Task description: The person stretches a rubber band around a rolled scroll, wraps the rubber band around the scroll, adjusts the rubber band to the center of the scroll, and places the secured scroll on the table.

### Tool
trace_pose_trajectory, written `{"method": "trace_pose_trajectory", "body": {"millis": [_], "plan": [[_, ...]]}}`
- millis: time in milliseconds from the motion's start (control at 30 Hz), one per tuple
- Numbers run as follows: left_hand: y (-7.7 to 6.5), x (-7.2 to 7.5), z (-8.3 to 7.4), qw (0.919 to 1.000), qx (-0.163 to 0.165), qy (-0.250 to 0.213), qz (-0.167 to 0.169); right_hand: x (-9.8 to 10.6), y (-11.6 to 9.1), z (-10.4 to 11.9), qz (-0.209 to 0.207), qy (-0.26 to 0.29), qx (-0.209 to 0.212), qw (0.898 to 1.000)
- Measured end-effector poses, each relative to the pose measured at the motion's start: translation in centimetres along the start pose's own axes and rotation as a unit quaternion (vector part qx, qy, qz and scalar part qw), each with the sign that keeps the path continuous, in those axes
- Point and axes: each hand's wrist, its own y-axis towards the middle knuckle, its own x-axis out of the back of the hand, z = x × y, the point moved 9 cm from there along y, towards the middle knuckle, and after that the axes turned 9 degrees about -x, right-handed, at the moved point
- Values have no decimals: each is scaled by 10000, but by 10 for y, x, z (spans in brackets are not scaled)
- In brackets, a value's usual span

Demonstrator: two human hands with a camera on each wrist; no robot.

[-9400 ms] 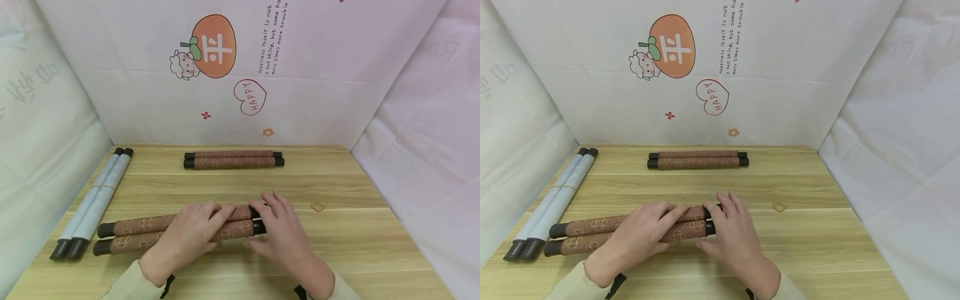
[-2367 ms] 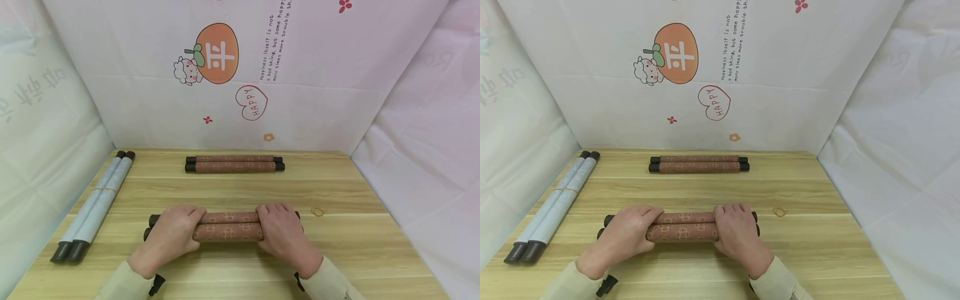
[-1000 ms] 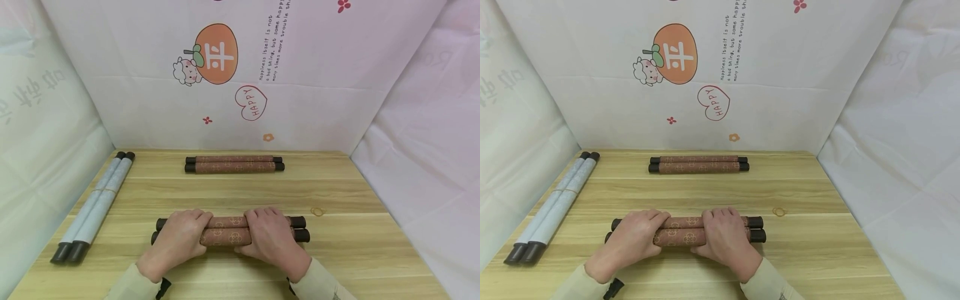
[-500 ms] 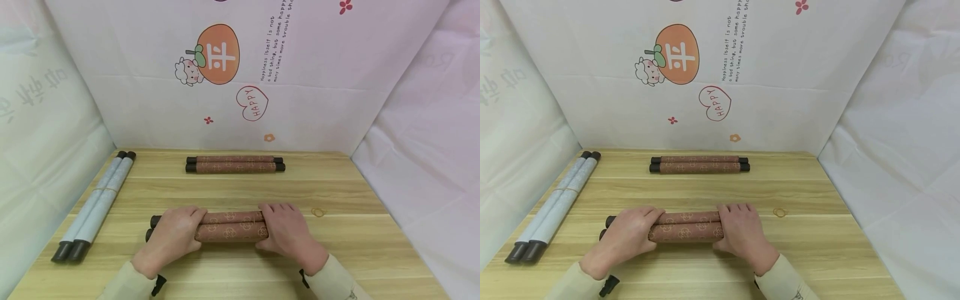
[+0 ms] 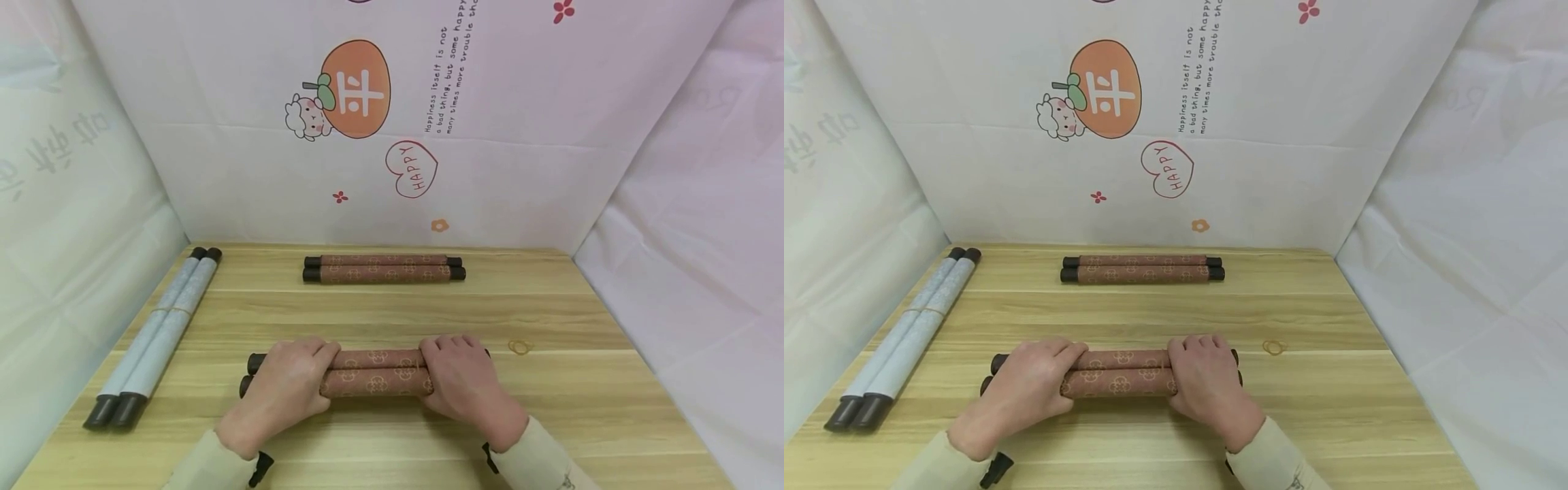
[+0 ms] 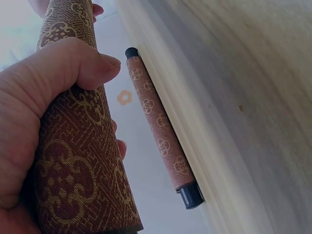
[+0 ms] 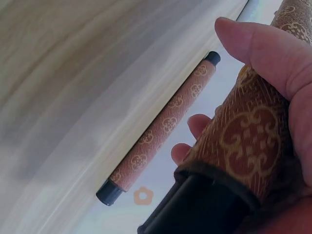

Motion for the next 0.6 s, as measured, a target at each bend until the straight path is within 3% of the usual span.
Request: {"method": "trace_pose_trajectory", "body": {"millis": [600], "plan": [[4, -3, -5, 9999, 26, -123, 74, 3, -1, 10, -227, 28, -29, 9997]]}}
